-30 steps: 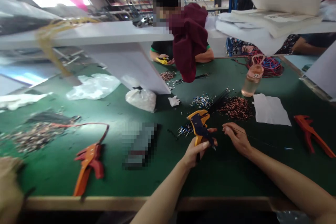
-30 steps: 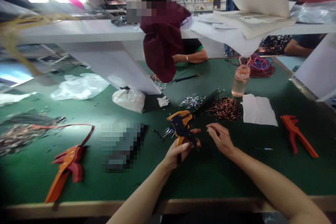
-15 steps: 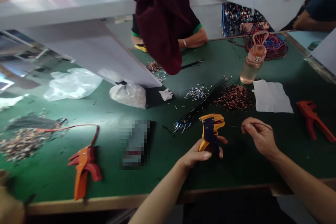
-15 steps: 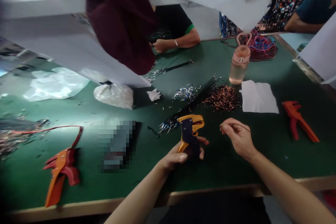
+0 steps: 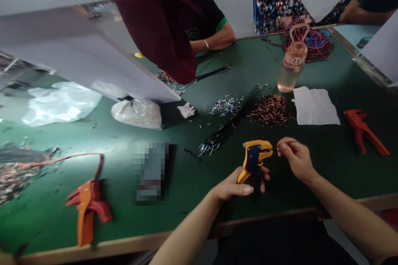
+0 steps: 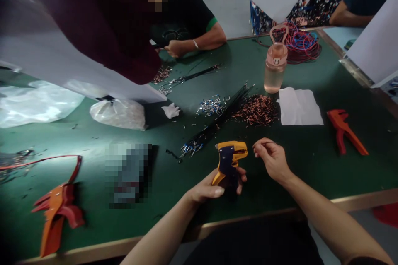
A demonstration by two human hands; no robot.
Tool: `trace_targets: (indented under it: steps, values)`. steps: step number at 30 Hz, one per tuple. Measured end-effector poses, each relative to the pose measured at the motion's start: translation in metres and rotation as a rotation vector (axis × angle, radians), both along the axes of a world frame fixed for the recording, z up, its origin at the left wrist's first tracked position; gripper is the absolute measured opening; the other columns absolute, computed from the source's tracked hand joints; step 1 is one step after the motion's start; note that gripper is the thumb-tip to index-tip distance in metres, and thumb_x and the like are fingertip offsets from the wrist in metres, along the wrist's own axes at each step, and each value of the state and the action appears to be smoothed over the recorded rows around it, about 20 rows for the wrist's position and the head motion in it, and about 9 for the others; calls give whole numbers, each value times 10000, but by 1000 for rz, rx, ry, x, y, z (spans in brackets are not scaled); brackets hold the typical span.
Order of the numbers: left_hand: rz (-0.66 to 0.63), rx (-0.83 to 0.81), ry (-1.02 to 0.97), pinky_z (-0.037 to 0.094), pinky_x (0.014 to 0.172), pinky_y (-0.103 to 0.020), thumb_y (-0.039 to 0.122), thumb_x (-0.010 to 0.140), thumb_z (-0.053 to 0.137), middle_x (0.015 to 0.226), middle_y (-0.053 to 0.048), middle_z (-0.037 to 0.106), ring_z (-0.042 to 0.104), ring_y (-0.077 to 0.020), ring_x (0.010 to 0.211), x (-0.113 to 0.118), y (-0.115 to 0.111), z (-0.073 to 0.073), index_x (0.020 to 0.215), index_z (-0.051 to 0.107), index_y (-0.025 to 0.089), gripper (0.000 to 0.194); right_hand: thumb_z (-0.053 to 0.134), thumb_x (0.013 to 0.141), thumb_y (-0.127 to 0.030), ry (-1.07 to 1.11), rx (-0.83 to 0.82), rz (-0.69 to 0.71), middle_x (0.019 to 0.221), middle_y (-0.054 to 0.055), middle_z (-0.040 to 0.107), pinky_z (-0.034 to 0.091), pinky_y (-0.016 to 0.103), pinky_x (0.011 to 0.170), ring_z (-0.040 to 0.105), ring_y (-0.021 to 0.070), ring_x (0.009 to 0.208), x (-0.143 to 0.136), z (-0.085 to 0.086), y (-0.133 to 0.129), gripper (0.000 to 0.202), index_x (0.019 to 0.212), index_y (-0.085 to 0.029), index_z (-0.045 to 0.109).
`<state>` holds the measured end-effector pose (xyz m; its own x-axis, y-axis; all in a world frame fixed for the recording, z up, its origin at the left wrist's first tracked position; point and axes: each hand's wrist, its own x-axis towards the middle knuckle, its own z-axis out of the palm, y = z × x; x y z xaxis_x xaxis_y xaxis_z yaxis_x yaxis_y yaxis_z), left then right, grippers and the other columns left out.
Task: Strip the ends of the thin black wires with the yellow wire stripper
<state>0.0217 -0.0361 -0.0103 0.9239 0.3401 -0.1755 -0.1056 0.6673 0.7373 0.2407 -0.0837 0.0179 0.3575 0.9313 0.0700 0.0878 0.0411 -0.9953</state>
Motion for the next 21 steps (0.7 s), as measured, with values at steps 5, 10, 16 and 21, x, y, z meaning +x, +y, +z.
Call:
trace_targets:
  steps: [5,10,16,21]
  values:
    - [15,-4,19,481,803,-361,410,689,839,971,-116,691,655,-222,819,0,0,2,1191,688,130,594,658,840,-627,67,-33,20,679,30,647,514,266,540,571,131,558,-2,-3,-1,456,710,-189,666]
    - [40,35,54,483,774,-352,416,716,820,878,-91,676,645,-207,786,2,-1,4,1139,699,121,530,680,816,-635,117,-49,27,644,21,639,504,262,536,566,128,550,-3,-4,-1,461,708,-187,659]
    - [93,87,186,455,621,-287,444,689,836,683,-42,637,584,-150,611,3,-4,7,963,708,103,456,676,799,-669,118,-70,22,639,22,648,512,268,538,569,129,542,-4,-4,-1,487,720,-188,668]
    - [109,166,285,408,522,-251,471,664,849,558,-5,581,516,-108,498,4,-8,4,807,672,113,424,677,799,-661,120,-66,28,633,18,645,516,266,533,566,127,536,-4,-3,-2,477,708,-193,664]
